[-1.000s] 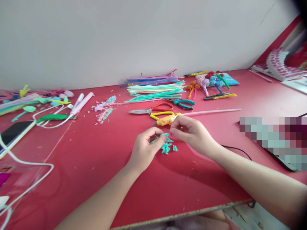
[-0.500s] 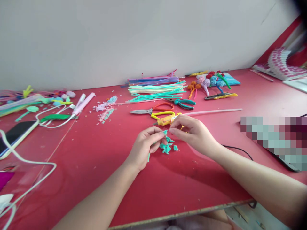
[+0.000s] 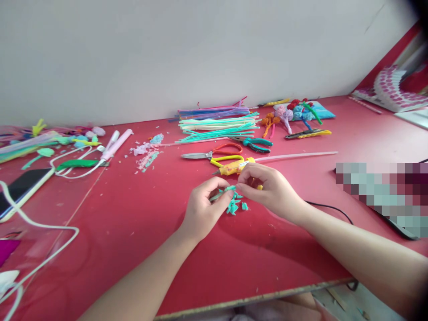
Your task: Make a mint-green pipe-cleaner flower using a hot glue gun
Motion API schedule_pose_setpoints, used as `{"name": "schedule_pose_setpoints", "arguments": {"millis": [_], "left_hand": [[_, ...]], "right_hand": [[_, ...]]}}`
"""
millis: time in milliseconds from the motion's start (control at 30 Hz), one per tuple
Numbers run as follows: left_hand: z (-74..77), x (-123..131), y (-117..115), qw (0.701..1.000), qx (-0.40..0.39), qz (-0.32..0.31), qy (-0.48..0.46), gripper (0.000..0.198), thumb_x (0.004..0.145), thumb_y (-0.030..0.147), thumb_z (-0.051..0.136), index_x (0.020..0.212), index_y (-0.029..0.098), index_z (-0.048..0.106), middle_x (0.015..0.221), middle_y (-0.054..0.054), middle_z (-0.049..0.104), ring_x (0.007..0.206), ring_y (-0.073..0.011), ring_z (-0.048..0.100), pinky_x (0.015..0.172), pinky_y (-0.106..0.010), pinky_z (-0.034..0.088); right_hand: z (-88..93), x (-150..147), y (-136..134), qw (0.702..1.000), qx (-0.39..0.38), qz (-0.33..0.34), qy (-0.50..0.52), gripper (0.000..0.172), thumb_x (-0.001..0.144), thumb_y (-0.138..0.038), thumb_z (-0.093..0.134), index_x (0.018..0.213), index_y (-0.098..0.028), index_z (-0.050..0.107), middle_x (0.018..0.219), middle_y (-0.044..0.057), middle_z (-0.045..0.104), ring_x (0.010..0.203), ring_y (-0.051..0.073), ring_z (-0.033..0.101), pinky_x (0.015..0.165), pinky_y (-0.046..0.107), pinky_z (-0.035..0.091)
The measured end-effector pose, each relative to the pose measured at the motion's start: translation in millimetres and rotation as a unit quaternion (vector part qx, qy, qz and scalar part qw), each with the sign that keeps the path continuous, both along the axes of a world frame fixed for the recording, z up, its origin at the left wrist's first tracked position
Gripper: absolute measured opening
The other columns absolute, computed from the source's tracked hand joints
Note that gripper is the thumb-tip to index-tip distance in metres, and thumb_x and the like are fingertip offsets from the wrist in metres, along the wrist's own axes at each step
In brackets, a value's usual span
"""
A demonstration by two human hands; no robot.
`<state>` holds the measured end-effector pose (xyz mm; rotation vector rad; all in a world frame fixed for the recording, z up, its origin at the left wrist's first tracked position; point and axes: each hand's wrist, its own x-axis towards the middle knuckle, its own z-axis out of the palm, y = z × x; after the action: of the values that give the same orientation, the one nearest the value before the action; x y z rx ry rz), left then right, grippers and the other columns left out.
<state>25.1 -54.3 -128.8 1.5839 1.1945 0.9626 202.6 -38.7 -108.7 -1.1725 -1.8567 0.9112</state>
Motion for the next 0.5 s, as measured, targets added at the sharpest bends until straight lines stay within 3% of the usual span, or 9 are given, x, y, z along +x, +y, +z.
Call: {"name": "schedule_pose_setpoints", "arguments": {"millis": [500], "left_hand": [[2.4,-0.4,2.0,0.999,-0.026,-0.003,-0.027,0.010,0.082,0.028,0.060,0.079,0.019,0.059,0.067,0.002,0.055,0.063,-0.0113,0.050,0.061,-0.023,0.041]], "right_hand": [[-3.2,0.4,-0.1,1.000,0.004,0.002,0.000,0.012,0.079,-0.015,0.059,0.069,-0.018,0.054,0.068,-0.003,0.054,0.057,0.008,0.046,0.053,0.021,0.039]]}}
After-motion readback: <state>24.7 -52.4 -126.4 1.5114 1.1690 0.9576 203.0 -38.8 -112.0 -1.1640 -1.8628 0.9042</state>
